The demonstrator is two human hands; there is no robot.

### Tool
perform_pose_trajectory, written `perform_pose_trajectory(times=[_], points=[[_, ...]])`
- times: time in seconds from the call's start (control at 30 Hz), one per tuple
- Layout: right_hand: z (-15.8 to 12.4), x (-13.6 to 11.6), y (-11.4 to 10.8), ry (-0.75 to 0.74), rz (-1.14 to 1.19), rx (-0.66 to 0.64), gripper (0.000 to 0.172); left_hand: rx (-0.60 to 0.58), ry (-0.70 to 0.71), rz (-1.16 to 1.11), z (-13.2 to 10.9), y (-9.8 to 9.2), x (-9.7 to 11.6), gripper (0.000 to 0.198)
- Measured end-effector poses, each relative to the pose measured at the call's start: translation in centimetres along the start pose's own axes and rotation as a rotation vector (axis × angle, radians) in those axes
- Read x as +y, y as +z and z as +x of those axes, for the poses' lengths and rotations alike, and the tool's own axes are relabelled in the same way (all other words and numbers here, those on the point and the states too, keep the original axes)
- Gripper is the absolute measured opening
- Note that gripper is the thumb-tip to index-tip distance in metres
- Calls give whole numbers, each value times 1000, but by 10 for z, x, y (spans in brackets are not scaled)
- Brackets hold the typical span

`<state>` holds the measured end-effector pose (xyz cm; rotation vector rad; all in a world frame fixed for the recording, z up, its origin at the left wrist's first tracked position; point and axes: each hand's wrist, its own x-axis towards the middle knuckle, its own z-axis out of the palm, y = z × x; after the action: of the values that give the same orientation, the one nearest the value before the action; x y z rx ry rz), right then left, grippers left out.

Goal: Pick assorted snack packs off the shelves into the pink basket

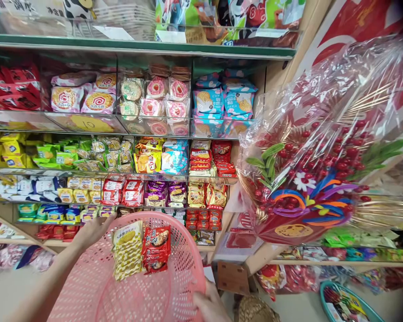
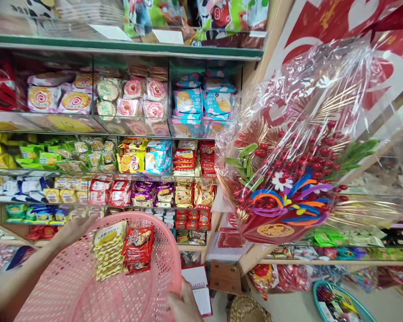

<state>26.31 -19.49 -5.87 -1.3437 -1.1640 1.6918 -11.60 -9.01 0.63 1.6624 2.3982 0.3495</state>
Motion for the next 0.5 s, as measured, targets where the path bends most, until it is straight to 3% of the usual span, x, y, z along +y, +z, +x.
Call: perform_pose_trajectory(times=[0.2, 0.33, 0.5], points=[[7, 10, -8, 2, -107, 19, 29, -133, -52, 66, -10, 6, 9, 65], [13, 16, -8, 59, -166, 111, 32, -118, -82, 98, -14, 8, 6, 62], [26, 14, 3, 81, -149, 125, 22, -81, -45, 140, 0, 5, 4, 56]])
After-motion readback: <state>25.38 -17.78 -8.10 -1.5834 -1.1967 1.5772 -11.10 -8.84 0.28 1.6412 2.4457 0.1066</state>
